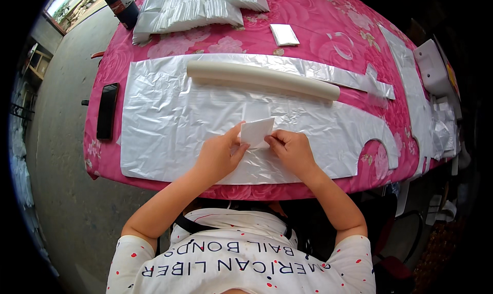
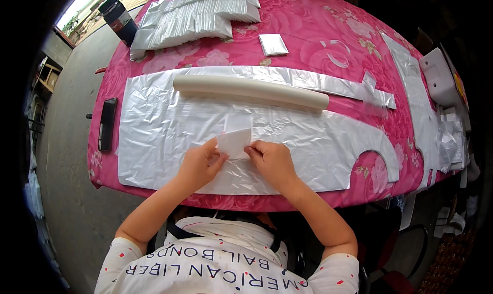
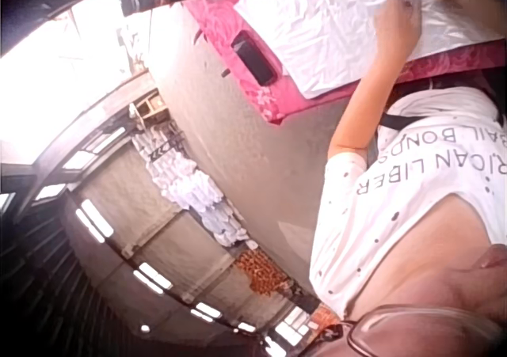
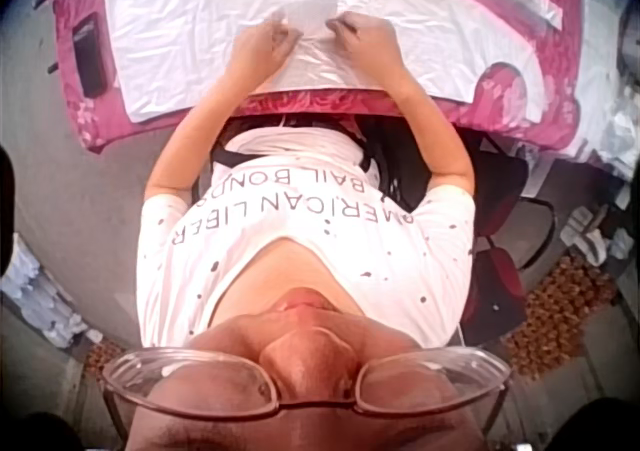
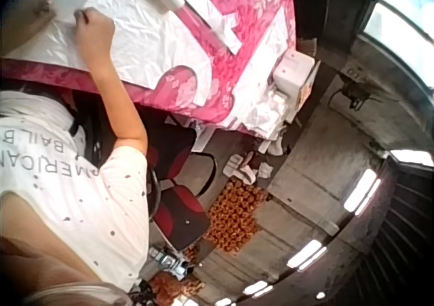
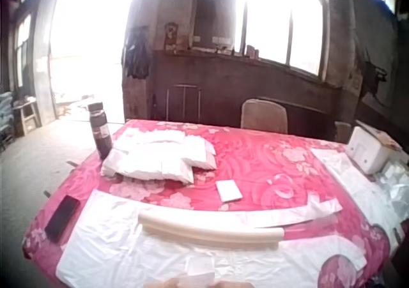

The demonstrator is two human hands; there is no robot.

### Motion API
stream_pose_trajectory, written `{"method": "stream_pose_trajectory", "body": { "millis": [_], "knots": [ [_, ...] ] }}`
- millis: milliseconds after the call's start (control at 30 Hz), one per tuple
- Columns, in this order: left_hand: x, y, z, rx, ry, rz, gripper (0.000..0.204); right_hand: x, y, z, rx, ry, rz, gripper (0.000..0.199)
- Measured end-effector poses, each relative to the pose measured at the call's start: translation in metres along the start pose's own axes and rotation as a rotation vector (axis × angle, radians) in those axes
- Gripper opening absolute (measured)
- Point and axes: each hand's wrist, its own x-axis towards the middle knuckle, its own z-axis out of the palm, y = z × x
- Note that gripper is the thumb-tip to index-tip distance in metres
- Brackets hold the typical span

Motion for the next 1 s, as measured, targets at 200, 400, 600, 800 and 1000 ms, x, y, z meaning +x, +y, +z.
{"method": "stream_pose_trajectory", "body": {
  "millis": [200,400,600,800,1000],
  "knots": [
    [0.033,0.005,-0.013,-0.136,-0.015,-0.229,0.073,0.028,-0.007,-0.011,0.184,-0.211,0.419,0.025],
    [0.032,0.012,-0.015,0.039,0.085,-0.187,0.066,0.042,-0.003,-0.014,0.196,-0.311,0.475,0.027],
    [0.026,0.008,-0.002,0.380,0.272,0.466,0.049,0.048,-0.002,-0.016,0.221,-0.355,0.520,0.026],
    [0.029,0.005,0.025,0.507,0.129,0.444,0.072,0.048,0.001,-0.013,0.241,-0.337,0.501,0.026],
    [0.028,-0.008,0.035,0.553,0.019,0.346,0.104,0.041,-0.006,-0.013,0.234,-0.288,0.499,0.026]
  ]
}}
